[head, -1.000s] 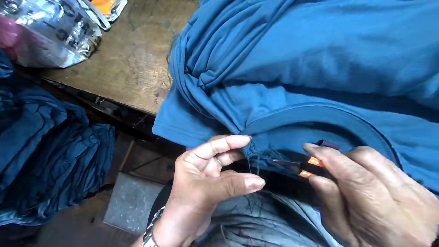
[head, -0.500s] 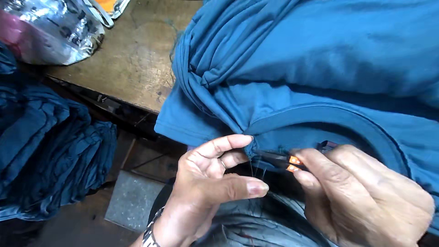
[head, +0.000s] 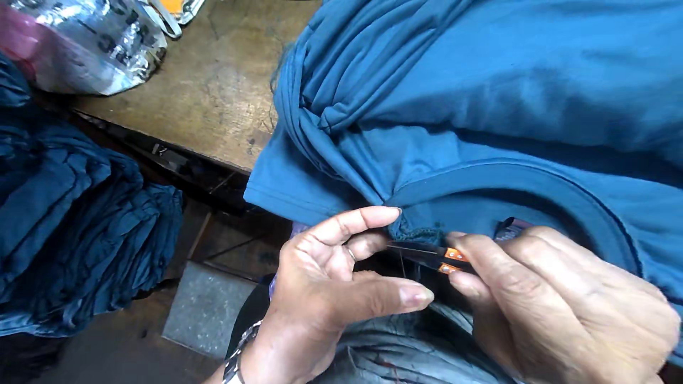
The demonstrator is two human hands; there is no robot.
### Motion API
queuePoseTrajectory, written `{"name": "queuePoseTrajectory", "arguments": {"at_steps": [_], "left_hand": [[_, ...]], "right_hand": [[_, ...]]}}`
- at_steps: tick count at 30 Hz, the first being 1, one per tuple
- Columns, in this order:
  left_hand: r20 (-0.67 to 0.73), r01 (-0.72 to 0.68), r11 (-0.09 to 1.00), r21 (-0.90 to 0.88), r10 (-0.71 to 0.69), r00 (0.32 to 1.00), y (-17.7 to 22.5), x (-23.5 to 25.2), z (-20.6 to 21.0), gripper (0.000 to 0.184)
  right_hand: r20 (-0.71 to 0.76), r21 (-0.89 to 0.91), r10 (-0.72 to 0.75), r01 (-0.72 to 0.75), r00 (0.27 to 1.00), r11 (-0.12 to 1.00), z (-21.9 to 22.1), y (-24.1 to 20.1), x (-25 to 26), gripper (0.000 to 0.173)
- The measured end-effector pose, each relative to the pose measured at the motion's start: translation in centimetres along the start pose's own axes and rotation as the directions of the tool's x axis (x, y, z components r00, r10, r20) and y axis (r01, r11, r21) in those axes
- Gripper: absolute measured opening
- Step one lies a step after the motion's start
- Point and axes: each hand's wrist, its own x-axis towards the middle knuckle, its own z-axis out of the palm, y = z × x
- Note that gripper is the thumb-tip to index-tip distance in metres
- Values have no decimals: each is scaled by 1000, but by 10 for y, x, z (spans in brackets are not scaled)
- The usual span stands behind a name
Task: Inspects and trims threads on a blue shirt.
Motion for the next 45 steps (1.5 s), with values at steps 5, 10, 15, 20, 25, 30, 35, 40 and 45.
{"name": "queuePoseTrajectory", "arguments": {"at_steps": [5,10,15,20,25,30,35,40,45], "left_hand": [[-12,4,1000,11,-4,1000,-1,-1,-1,70],[-51,-99,993,58,102,993,-8,3,0,42],[-93,-195,964,179,214,972,-17,12,5,35],[-2,-254,948,192,259,966,-17,13,3,40],[50,-303,938,168,299,953,-18,14,-1,28],[-42,-202,975,88,206,978,-21,10,4,30],[-60,-229,952,204,246,967,-26,7,12,39],[-77,-180,970,162,194,978,-23,9,13,45],[-101,-113,990,88,122,987,-19,9,14,50]], "right_hand": [[9,0,-1,1,1000,1000,4,-2,7,29],[161,552,409,-425,898,717,-10,5,1,39],[282,603,448,-520,848,605,-17,-6,12,29],[249,582,455,-508,855,635,-4,-18,23,26],[172,618,449,-451,877,644,2,-19,28,6],[45,564,215,-203,976,800,2,-15,16,9],[117,485,67,-116,991,867,-1,-18,7,12],[201,364,152,-218,968,906,-19,-9,-5,33],[100,6,271,-273,957,962,-31,14,-22,42]]}}
